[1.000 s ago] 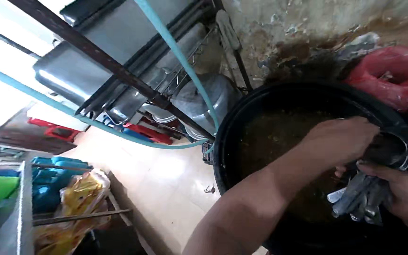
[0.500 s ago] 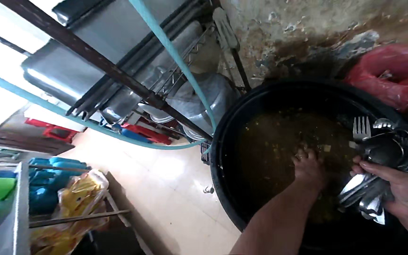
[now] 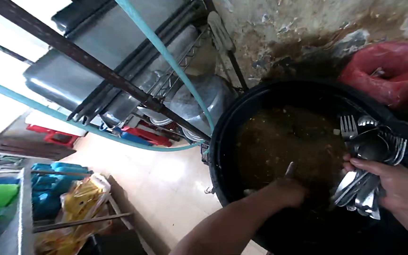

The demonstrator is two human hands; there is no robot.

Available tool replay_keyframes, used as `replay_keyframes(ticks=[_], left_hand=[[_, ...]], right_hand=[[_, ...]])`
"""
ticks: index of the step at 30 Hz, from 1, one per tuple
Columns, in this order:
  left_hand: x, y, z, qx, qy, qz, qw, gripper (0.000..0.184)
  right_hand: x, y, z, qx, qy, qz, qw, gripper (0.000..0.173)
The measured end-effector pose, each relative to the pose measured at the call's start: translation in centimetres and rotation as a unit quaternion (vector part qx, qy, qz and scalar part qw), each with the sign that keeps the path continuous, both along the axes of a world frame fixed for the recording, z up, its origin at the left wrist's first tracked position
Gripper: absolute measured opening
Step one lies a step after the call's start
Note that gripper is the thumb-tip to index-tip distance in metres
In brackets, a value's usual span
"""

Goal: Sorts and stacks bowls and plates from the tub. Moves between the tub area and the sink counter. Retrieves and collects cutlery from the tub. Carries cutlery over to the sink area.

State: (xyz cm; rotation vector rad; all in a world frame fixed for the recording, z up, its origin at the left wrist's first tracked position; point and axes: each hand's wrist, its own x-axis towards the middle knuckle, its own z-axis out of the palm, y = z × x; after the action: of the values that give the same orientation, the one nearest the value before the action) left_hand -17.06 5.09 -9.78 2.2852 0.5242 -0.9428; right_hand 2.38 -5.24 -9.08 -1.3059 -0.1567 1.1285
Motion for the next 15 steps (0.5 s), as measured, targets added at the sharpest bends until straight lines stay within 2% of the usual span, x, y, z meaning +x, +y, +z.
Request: replay_keyframes(ticks=[3, 5, 10, 13, 15], left_hand=[[-0.2, 3.2, 2.0, -0.067, -0.054, 0.052, 0.995, 0.041], [-0.4, 4.4, 2.7, -0.058, -0.066, 0.073, 0.993, 0.042], [-2.2, 4.1, 2.9, 0.099, 0.084, 0.051, 0.99, 0.034], [-2.7, 3.7, 5.1, 0.146, 0.212, 0.031, 0.966, 0.029], [-3.1, 3.8, 7.2, 0.182, 0.246, 0.043, 0.951, 0.025]], right_hand=[[-0.2, 0.1, 0.1, -0.005, -0.011, 0.005, 1.0, 0.017], [-0.3, 0.1, 0.4, -0.022, -0.008, -0.003, 1.0, 0.017], [-0.3, 0.3, 0.3, -0.024, 0.012, 0.005, 1.0, 0.015], [-0.1, 0.3, 0.2, -0.022, 0.029, 0.015, 0.999, 0.014], [-0.2, 0.4, 0.5, -0.038, 0.041, 0.015, 0.998, 0.014]])
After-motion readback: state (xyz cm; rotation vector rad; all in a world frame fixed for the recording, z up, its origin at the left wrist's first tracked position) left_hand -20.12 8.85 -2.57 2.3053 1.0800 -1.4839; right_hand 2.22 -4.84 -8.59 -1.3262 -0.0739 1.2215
